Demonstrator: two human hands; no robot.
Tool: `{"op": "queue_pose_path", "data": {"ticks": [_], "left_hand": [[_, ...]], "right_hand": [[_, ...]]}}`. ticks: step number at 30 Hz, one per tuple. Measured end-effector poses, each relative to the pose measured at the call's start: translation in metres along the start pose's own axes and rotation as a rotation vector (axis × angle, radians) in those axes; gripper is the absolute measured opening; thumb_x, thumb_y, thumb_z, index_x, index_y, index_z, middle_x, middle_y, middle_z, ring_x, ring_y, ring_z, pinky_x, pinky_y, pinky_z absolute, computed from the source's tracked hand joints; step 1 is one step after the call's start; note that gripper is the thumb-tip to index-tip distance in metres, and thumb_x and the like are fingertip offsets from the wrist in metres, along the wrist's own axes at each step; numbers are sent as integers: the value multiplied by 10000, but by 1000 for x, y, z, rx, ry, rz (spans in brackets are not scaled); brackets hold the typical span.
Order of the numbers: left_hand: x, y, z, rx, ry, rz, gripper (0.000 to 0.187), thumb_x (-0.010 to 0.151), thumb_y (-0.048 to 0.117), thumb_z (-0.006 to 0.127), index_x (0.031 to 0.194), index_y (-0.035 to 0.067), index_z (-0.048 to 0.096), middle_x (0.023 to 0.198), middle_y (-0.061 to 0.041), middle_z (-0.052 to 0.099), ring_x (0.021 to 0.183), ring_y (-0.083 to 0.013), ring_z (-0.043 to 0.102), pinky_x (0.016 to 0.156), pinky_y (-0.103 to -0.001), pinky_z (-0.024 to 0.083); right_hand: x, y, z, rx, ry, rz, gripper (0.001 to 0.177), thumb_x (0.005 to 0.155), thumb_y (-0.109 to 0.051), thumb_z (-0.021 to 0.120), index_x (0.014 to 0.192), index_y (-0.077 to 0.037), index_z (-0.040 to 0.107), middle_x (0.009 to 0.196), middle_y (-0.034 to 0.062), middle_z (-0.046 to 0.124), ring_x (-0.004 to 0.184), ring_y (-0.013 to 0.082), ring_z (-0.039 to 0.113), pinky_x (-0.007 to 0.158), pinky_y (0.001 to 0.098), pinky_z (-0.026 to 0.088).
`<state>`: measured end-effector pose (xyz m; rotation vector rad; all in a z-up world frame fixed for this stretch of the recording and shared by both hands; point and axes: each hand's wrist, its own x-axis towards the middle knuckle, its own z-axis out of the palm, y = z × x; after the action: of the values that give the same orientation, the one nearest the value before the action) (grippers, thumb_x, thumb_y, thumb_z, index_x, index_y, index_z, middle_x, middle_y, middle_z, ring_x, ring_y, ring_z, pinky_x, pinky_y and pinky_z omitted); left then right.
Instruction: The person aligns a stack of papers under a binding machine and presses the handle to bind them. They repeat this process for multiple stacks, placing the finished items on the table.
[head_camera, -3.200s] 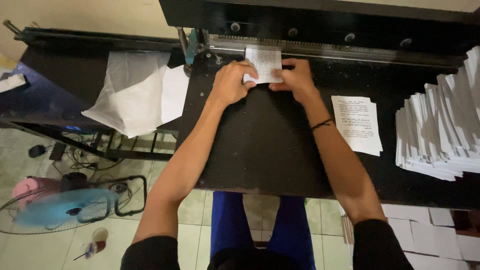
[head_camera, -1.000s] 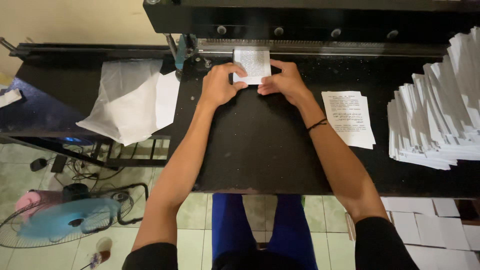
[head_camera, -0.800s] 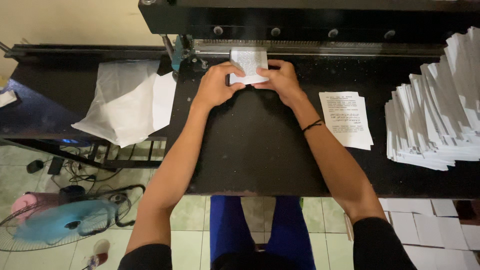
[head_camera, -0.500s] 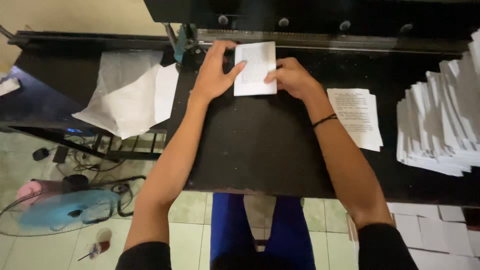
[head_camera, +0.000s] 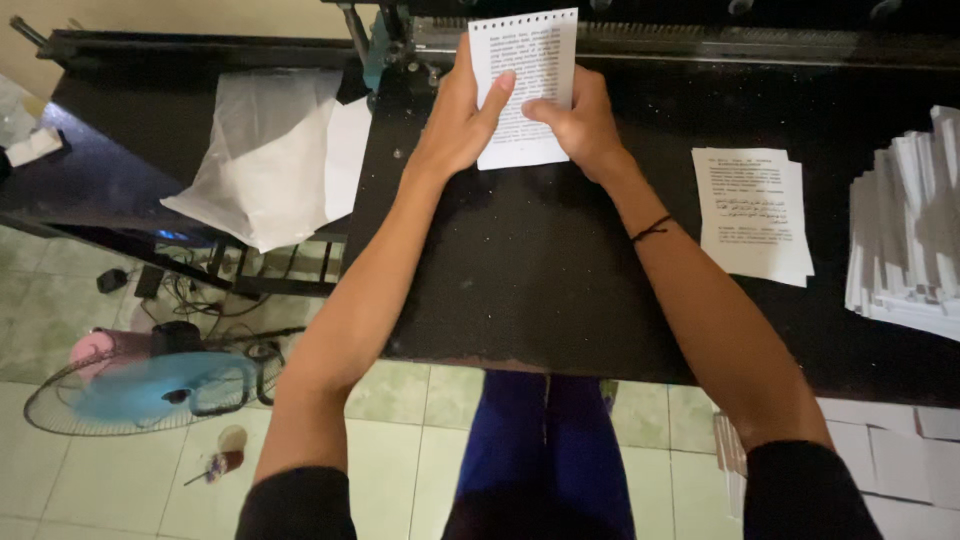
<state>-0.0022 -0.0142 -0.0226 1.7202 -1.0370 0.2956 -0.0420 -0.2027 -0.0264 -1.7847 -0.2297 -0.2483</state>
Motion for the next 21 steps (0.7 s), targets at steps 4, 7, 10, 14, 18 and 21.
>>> {"op": "queue_pose_path", "data": {"ticks": [4,7,10,14,18,21], "left_hand": [[4,-3,-5,85,19,-85,573,1075,536,416,1425,87,352,1303,-137,640,1135,-286,680,878,-380,522],[5,7,-6,39,52,7,496,1110,498,399,1426,115,387,1291,-89,650,1134,-261,693,886,-361,514],[7,12,-1,32,89,-44,406,1093,417,419,1362,112,419,1204,-57,683,1010,-220,693,695,-309,474],[5,10,11,50,119,-24,332,1093,299,406,1349,87,420,1177,-78,704,997,-247,701,778,-355,508],[6,-8,13,79,111,17,403,1110,289,368,1436,52,382,1243,-143,695,1051,-285,710,839,-386,511],[6,-4,10,93,154,-17,482,1114,417,301,1399,52,436,1063,-96,696,874,-216,695,715,-346,502]], "right_hand": [[14,35,4,-59,132,-180,306,863,-303,753,1044,-70,676,963,13,658,870,126,578,674,308,488],[6,15,9,-151,153,-325,406,958,-366,722,1203,-47,668,1110,80,727,979,191,690,757,346,550],[2,6,12,-305,243,-329,399,945,-335,718,1226,-61,649,1089,68,760,955,202,734,757,341,576],[-4,2,15,-373,278,-333,362,960,-285,704,1250,-88,617,1042,44,775,880,179,756,714,315,592],[-2,3,14,-516,238,-324,452,988,-332,632,1347,-101,481,1025,105,775,816,290,771,655,381,584],[-3,8,15,-614,112,-309,525,1075,-347,500,1491,-91,307,1040,162,737,750,358,716,574,438,541]]}}
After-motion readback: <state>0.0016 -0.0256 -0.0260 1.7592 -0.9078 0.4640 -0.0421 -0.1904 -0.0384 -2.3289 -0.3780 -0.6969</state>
